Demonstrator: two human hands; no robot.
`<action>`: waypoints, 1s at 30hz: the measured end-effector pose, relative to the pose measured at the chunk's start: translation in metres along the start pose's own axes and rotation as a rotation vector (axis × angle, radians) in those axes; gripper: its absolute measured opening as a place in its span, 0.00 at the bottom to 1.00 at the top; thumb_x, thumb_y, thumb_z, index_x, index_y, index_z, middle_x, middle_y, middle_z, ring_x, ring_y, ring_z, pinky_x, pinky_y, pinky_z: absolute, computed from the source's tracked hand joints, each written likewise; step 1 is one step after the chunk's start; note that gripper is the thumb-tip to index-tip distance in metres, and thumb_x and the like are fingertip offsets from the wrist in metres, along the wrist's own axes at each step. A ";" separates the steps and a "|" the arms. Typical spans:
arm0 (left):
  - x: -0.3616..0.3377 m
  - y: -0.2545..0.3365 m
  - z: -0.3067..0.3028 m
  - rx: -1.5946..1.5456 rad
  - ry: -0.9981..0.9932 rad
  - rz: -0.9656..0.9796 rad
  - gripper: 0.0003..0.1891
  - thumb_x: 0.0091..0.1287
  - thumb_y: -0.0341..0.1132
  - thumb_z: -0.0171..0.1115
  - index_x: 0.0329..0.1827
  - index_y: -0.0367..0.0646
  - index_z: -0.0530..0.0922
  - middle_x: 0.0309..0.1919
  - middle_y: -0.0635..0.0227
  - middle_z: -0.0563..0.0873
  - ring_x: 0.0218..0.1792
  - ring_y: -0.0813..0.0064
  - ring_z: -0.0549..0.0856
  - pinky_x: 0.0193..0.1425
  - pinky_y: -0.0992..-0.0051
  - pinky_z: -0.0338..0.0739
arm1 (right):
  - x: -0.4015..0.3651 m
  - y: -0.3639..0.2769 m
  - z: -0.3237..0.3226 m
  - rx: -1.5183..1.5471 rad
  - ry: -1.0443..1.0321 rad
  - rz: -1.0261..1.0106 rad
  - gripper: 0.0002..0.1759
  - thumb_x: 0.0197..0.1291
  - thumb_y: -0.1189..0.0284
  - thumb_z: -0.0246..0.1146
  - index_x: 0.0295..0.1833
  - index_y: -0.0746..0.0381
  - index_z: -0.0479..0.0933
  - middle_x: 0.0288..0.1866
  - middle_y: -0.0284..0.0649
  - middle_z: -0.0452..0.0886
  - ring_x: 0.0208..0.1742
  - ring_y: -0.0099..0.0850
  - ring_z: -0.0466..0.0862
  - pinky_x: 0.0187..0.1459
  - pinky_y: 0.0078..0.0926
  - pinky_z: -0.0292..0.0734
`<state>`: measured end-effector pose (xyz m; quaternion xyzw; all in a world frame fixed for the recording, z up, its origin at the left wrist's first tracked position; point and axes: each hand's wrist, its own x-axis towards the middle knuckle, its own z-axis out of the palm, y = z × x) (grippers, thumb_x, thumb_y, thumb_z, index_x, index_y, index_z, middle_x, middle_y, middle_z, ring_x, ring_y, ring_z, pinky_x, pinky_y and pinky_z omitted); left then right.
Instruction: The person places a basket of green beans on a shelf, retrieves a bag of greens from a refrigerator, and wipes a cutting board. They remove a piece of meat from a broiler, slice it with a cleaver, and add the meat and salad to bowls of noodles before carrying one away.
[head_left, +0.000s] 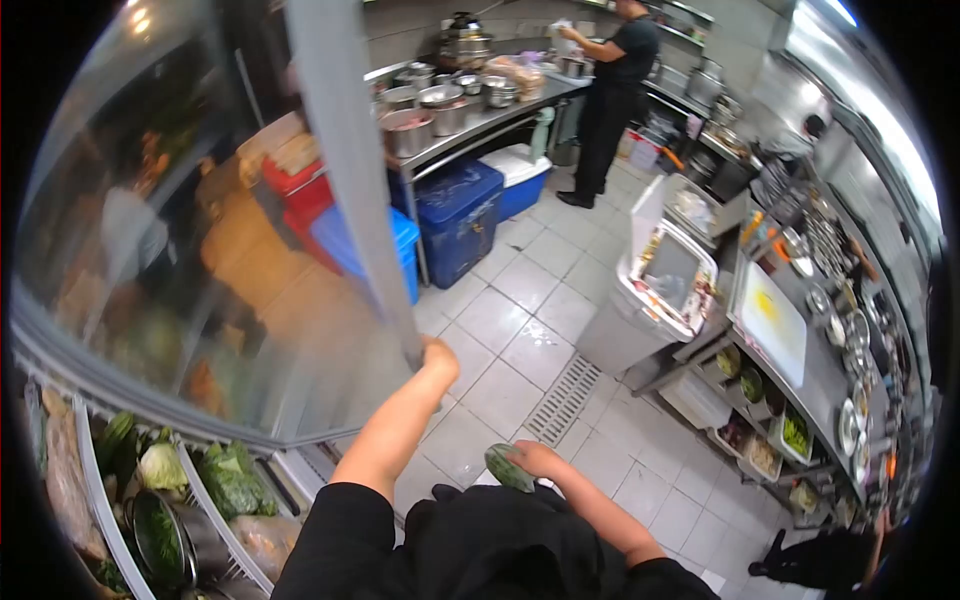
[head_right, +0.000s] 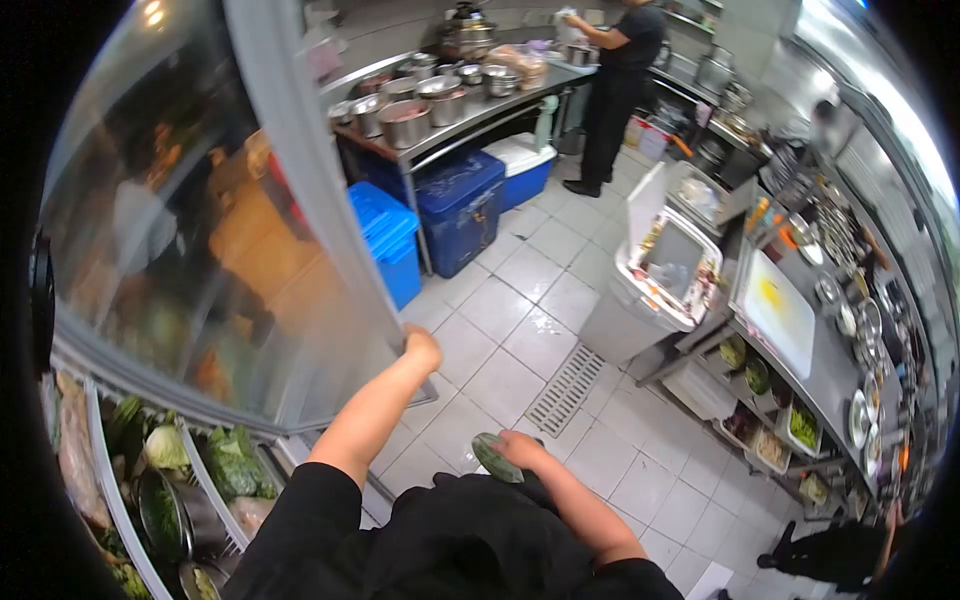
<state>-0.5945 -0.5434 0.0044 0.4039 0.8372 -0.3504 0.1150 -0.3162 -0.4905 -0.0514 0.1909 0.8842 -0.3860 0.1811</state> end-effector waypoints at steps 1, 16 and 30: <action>0.015 0.008 0.014 0.002 0.000 -0.045 0.15 0.64 0.38 0.54 0.51 0.49 0.82 0.54 0.63 0.82 0.57 0.60 0.78 0.58 0.50 0.66 | -0.013 0.017 0.000 0.074 0.055 0.021 0.25 0.63 0.53 0.55 0.49 0.65 0.76 0.48 0.55 0.80 0.52 0.52 0.78 0.53 0.41 0.72; -0.069 0.192 0.156 -0.399 -0.925 0.234 0.28 0.61 0.58 0.60 0.55 0.44 0.79 0.53 0.61 0.82 0.42 0.62 0.86 0.50 0.62 0.78 | -0.161 0.195 -0.072 0.349 0.440 0.170 0.20 0.59 0.56 0.59 0.45 0.62 0.76 0.41 0.53 0.81 0.45 0.53 0.80 0.45 0.46 0.74; -0.165 0.446 -0.252 -0.974 0.034 1.306 0.19 0.67 0.49 0.59 0.49 0.41 0.76 0.27 0.61 0.85 0.27 0.68 0.85 0.35 0.70 0.77 | -0.324 0.243 -0.165 0.336 0.862 0.450 0.18 0.55 0.61 0.61 0.50 0.55 0.75 0.42 0.50 0.82 0.45 0.49 0.81 0.45 0.44 0.75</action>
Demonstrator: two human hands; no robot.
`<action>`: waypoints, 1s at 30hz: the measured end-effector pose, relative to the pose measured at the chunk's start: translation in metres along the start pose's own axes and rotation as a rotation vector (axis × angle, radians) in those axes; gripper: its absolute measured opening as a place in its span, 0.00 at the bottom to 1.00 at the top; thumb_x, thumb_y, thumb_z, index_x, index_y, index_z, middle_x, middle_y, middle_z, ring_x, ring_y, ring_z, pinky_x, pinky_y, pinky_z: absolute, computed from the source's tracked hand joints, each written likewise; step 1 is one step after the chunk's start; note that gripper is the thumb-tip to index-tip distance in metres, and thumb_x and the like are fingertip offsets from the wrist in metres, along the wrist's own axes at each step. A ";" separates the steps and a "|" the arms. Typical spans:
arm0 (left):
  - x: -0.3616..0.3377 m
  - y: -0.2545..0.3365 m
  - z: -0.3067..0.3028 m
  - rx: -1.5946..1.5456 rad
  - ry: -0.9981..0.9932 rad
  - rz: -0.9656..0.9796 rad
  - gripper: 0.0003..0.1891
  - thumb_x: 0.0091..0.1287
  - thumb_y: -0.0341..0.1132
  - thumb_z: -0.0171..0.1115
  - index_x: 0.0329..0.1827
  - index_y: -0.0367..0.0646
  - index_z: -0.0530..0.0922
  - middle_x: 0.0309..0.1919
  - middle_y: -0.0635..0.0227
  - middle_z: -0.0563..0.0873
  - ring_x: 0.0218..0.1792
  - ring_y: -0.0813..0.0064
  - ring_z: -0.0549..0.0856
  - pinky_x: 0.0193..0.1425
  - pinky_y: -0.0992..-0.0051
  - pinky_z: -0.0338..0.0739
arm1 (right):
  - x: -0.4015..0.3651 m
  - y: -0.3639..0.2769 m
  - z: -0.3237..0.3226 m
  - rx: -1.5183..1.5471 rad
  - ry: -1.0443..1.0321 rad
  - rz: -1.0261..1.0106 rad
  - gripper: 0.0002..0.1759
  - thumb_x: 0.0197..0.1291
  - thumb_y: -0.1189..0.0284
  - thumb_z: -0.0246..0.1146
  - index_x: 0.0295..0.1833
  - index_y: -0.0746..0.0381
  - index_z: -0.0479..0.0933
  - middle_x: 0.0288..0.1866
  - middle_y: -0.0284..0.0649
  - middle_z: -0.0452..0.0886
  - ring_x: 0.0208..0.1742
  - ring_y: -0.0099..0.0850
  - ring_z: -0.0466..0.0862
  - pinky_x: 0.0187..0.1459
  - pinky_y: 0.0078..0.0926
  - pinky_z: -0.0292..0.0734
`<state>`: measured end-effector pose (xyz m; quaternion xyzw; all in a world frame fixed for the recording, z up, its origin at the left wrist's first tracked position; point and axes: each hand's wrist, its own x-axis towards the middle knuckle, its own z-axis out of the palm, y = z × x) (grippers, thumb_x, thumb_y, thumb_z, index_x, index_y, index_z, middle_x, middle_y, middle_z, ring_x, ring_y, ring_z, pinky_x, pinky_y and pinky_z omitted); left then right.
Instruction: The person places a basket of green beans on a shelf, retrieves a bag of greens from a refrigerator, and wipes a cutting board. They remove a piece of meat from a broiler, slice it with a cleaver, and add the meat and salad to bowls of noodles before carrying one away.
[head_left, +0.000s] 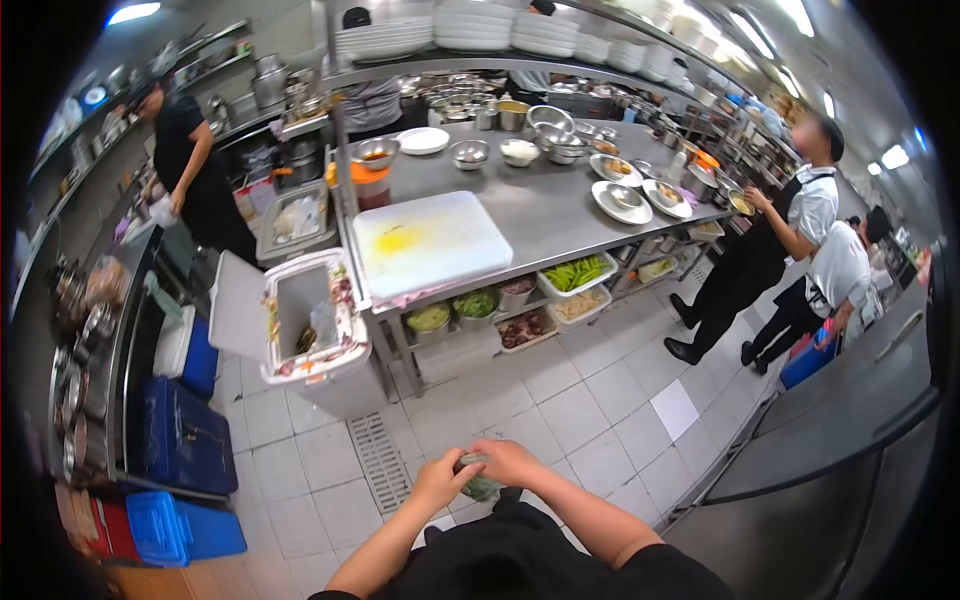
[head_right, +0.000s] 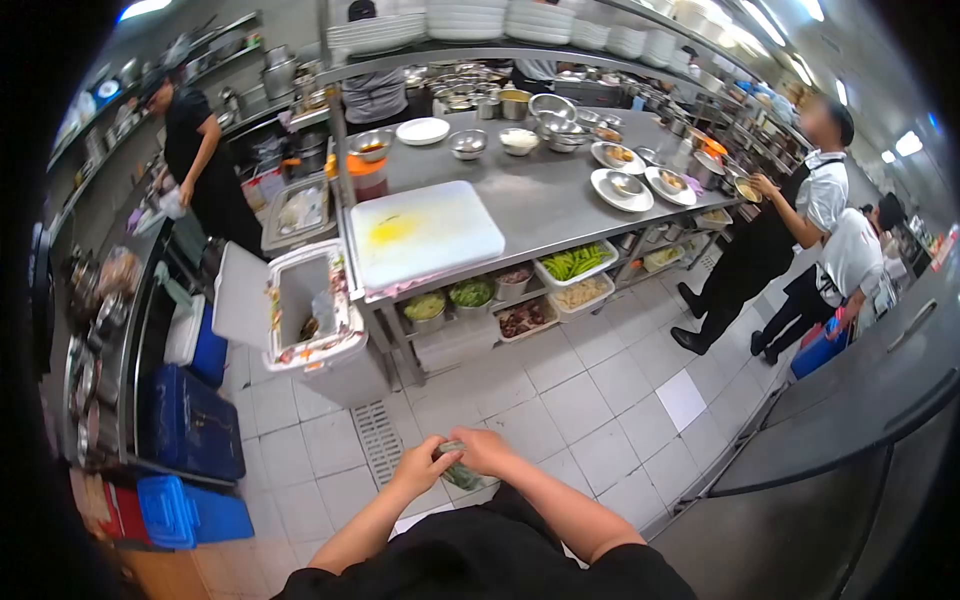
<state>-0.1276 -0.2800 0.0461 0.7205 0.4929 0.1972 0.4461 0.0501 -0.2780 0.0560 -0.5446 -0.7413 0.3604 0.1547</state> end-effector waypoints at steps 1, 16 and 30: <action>0.020 0.007 0.006 0.007 -0.014 0.008 0.19 0.67 0.49 0.59 0.49 0.41 0.76 0.27 0.61 0.85 0.27 0.68 0.85 0.35 0.70 0.77 | -0.003 0.016 -0.018 0.051 0.018 0.109 0.19 0.54 0.61 0.62 0.51 0.55 0.75 0.42 0.50 0.82 0.46 0.49 0.81 0.45 0.43 0.75; 0.348 0.201 0.027 0.036 0.062 0.359 0.12 0.70 0.45 0.54 0.39 0.45 0.75 0.23 0.67 0.83 0.25 0.74 0.82 0.32 0.72 0.75 | 0.080 0.165 -0.323 0.688 0.404 0.022 0.16 0.62 0.63 0.63 0.47 0.65 0.77 0.36 0.32 0.80 0.32 0.19 0.76 0.32 0.19 0.71; 0.579 0.222 -0.046 0.152 0.502 0.368 0.15 0.65 0.43 0.61 0.50 0.47 0.77 0.29 0.58 0.84 0.29 0.61 0.84 0.33 0.68 0.75 | 0.311 0.232 -0.460 -0.076 0.700 -0.463 0.14 0.57 0.70 0.63 0.49 0.58 0.78 0.45 0.45 0.81 0.46 0.45 0.80 0.46 0.39 0.76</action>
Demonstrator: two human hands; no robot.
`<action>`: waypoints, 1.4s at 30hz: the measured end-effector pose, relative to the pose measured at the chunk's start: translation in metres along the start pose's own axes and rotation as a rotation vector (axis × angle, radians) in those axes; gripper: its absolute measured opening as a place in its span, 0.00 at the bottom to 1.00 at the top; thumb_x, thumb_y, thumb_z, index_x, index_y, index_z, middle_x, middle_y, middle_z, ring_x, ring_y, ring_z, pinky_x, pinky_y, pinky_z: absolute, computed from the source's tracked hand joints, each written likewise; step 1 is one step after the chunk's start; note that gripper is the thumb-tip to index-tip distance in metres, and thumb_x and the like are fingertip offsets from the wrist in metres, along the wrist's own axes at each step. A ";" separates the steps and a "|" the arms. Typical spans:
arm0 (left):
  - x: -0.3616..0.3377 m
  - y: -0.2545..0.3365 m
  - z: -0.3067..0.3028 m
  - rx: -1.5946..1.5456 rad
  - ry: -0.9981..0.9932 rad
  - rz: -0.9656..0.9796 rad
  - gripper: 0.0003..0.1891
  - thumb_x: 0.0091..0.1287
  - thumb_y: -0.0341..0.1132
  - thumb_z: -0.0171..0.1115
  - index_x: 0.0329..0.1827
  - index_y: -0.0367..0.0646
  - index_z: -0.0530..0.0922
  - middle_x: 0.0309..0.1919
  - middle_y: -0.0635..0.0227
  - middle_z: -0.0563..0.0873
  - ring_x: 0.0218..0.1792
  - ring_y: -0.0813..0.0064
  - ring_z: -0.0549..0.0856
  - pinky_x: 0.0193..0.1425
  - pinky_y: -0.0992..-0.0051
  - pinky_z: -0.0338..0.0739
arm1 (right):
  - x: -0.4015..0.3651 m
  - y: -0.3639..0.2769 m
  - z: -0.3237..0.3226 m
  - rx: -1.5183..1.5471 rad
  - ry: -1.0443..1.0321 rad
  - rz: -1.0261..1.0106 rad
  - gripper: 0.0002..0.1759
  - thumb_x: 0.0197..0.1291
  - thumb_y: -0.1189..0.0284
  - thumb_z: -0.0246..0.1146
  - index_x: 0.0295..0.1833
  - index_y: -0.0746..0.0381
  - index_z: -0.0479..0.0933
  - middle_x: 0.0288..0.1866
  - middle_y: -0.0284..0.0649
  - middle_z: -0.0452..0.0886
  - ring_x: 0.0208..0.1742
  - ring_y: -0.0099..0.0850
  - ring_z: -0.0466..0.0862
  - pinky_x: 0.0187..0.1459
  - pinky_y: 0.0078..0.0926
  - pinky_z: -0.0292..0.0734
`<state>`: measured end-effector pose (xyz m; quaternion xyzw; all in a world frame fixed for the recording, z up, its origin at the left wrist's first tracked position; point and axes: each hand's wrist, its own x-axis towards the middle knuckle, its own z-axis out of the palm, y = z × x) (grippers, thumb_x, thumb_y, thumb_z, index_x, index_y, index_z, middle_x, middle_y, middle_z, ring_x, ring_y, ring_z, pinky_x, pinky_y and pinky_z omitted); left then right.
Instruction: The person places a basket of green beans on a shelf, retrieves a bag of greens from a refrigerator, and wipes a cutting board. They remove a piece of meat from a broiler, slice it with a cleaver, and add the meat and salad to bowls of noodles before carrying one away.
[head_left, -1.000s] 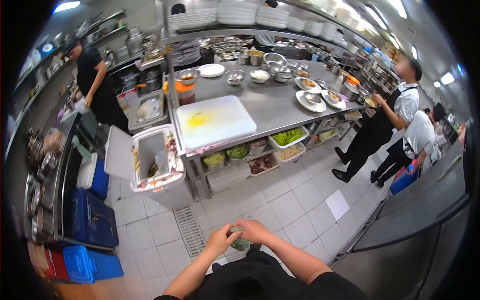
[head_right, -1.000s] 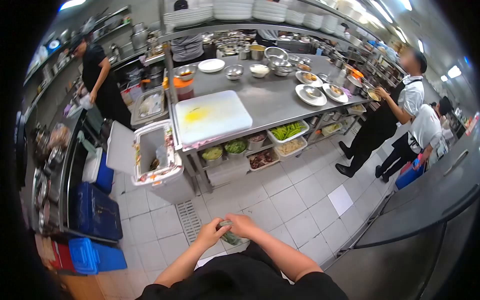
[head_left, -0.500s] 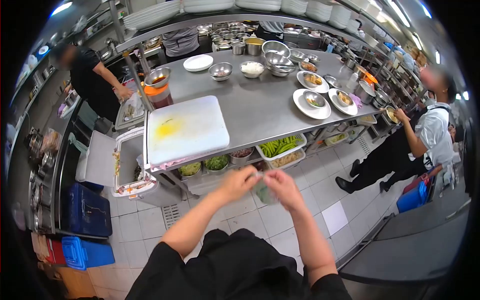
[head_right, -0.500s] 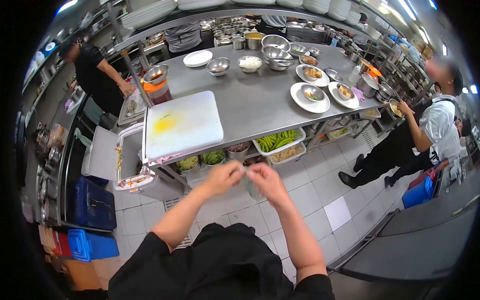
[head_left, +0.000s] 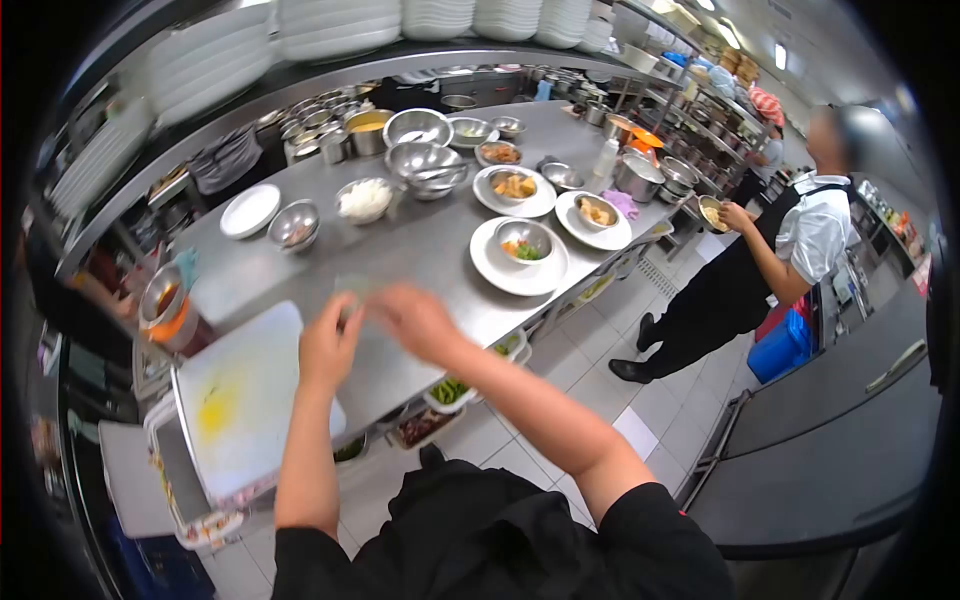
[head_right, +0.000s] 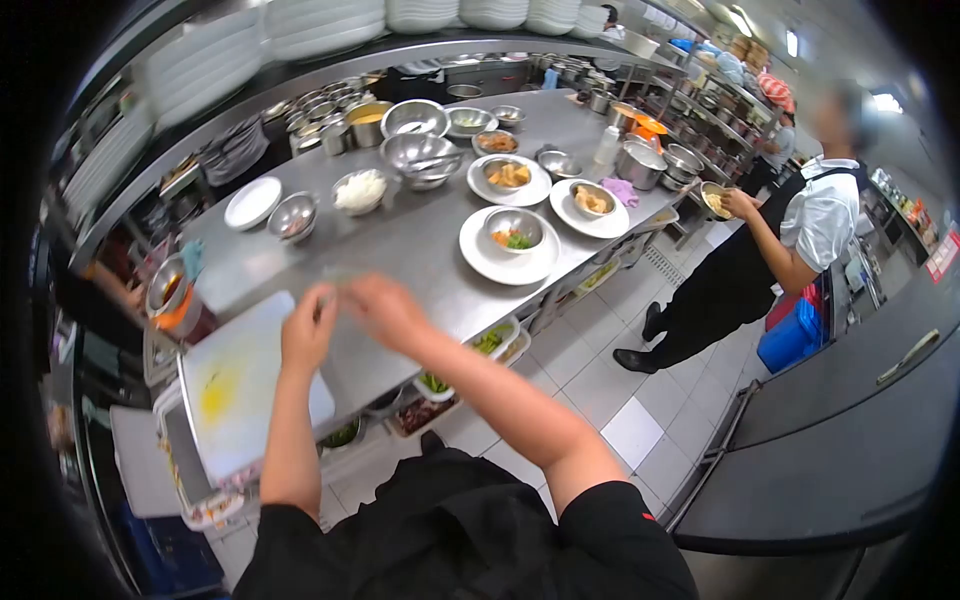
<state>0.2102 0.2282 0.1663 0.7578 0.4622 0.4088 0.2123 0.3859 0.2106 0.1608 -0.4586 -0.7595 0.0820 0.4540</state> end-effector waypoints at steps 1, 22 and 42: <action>-0.002 -0.033 0.022 0.022 -0.072 -0.061 0.16 0.65 0.43 0.61 0.52 0.47 0.77 0.30 0.57 0.85 0.30 0.60 0.84 0.34 0.67 0.75 | -0.014 0.031 0.025 -0.022 -0.095 0.050 0.17 0.56 0.71 0.63 0.52 0.57 0.77 0.49 0.46 0.80 0.47 0.47 0.80 0.48 0.40 0.76; -0.068 -0.164 0.143 0.149 0.446 -0.662 0.21 0.68 0.27 0.48 0.65 0.39 0.67 0.47 0.66 0.77 0.44 0.75 0.78 0.48 0.75 0.72 | -0.052 0.621 -0.440 -0.500 0.293 1.166 0.42 0.52 0.49 0.64 0.66 0.65 0.66 0.60 0.59 0.73 0.60 0.50 0.76 0.60 0.39 0.71; -0.328 0.015 0.450 -0.117 0.202 -1.727 0.25 0.61 0.45 0.64 0.57 0.39 0.73 0.44 0.55 0.84 0.33 0.62 0.87 0.29 0.65 0.82 | -0.254 0.519 -0.379 -0.009 -0.441 0.636 0.19 0.42 0.76 0.62 0.46 0.62 0.78 0.42 0.49 0.77 0.46 0.48 0.77 0.51 0.40 0.72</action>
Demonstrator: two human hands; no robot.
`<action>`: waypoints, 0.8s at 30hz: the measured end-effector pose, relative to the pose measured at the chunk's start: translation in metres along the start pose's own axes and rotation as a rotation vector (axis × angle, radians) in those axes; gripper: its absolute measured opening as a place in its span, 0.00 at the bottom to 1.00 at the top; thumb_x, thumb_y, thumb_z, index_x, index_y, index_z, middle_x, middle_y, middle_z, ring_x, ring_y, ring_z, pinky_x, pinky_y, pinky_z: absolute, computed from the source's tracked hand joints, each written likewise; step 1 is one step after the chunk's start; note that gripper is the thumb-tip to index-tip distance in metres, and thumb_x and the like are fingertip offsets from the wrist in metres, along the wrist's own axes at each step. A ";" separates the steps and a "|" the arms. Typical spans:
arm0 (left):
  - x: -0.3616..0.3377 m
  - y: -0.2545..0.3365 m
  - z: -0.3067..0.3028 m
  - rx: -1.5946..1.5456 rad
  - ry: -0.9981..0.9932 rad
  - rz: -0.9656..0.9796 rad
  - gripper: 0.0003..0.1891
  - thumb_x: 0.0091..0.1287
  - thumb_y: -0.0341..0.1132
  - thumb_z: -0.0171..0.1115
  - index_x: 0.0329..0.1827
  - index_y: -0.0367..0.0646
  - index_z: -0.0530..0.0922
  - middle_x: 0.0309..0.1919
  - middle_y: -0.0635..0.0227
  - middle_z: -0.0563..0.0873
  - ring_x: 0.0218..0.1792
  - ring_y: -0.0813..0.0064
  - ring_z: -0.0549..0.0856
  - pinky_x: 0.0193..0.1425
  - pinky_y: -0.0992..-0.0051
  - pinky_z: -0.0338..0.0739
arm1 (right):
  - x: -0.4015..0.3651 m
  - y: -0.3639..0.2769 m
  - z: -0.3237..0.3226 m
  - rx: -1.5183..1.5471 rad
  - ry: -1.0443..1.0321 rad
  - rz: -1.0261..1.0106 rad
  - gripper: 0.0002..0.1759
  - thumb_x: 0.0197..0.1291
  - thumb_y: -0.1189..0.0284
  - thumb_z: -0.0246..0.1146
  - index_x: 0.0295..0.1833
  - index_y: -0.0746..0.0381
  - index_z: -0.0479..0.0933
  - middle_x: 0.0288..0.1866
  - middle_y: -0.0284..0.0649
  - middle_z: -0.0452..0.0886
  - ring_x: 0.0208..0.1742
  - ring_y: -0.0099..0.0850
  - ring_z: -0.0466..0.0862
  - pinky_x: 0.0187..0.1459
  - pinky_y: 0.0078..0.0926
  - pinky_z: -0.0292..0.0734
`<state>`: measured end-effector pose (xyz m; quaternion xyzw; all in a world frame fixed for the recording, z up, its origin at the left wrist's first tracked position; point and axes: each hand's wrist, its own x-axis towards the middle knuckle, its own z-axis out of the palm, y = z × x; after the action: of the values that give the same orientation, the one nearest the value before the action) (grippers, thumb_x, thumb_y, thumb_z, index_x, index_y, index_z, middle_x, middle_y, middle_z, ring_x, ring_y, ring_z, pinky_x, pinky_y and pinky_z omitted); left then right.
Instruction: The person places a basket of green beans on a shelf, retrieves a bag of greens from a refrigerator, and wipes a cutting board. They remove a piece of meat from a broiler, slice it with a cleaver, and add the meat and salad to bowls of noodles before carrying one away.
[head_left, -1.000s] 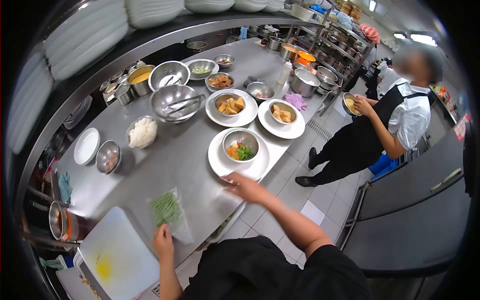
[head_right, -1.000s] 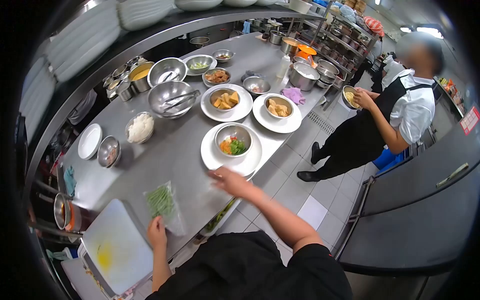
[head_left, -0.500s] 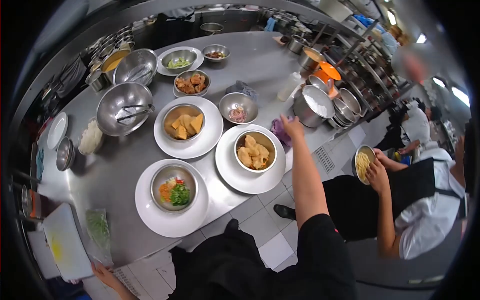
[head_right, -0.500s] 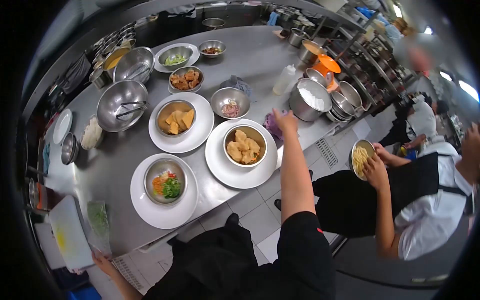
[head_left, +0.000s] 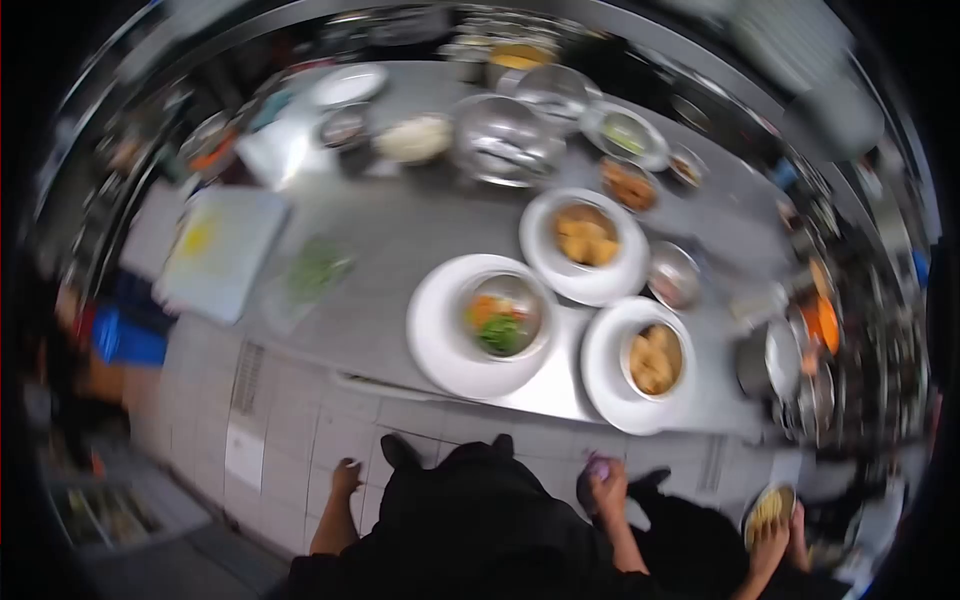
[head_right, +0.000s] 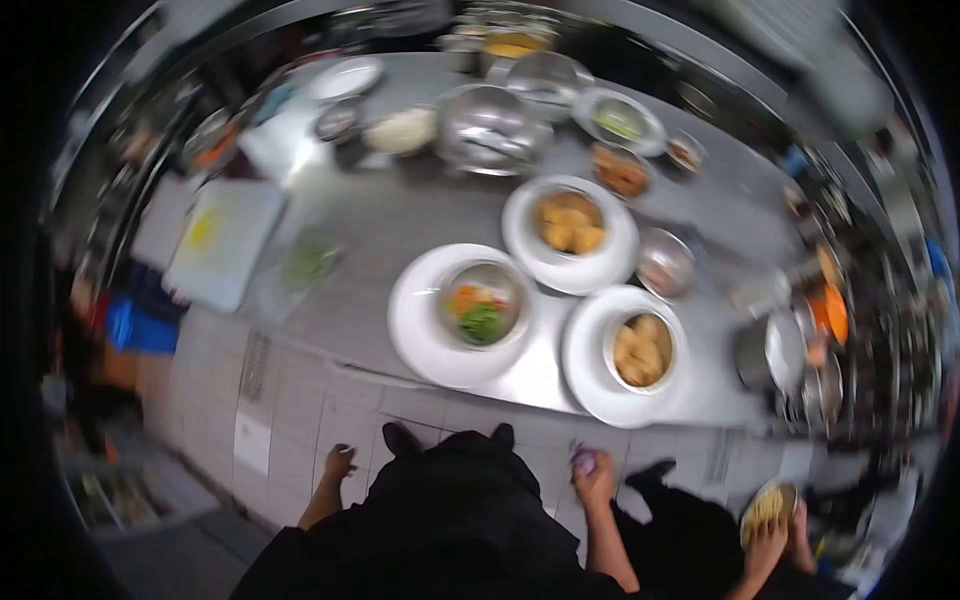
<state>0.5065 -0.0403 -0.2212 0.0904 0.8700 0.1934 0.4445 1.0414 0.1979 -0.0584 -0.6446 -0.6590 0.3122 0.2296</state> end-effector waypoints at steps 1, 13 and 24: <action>-0.007 0.009 0.003 0.093 -0.080 -0.025 0.28 0.61 0.48 0.64 0.60 0.40 0.72 0.41 0.57 0.85 0.26 0.64 0.86 0.24 0.67 0.80 | -0.001 -0.013 0.030 0.190 -0.157 0.046 0.19 0.41 0.75 0.62 0.44 0.62 0.79 0.42 0.48 0.78 0.46 0.47 0.78 0.52 0.38 0.73; -0.010 -0.127 -0.112 -0.135 -0.032 0.122 0.26 0.63 0.54 0.56 0.48 0.38 0.82 0.46 0.52 0.84 0.51 0.54 0.82 0.56 0.62 0.74 | 0.056 -0.476 0.273 0.602 -0.811 -0.687 0.23 0.44 0.74 0.61 0.51 0.59 0.78 0.49 0.39 0.80 0.49 0.29 0.80 0.51 0.26 0.75; -0.035 -0.337 -0.274 -0.479 0.251 -0.519 0.18 0.66 0.44 0.53 0.38 0.33 0.77 0.23 0.57 0.81 0.19 0.63 0.82 0.19 0.66 0.78 | 0.244 -0.698 0.471 0.149 -0.060 -0.825 0.27 0.47 0.66 0.65 0.56 0.60 0.76 0.56 0.47 0.78 0.55 0.40 0.79 0.58 0.34 0.71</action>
<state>0.3109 -0.4287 -0.1906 -0.2640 0.8418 0.2818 0.3772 0.2006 0.4041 0.0812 -0.2991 -0.8439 0.2594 0.3621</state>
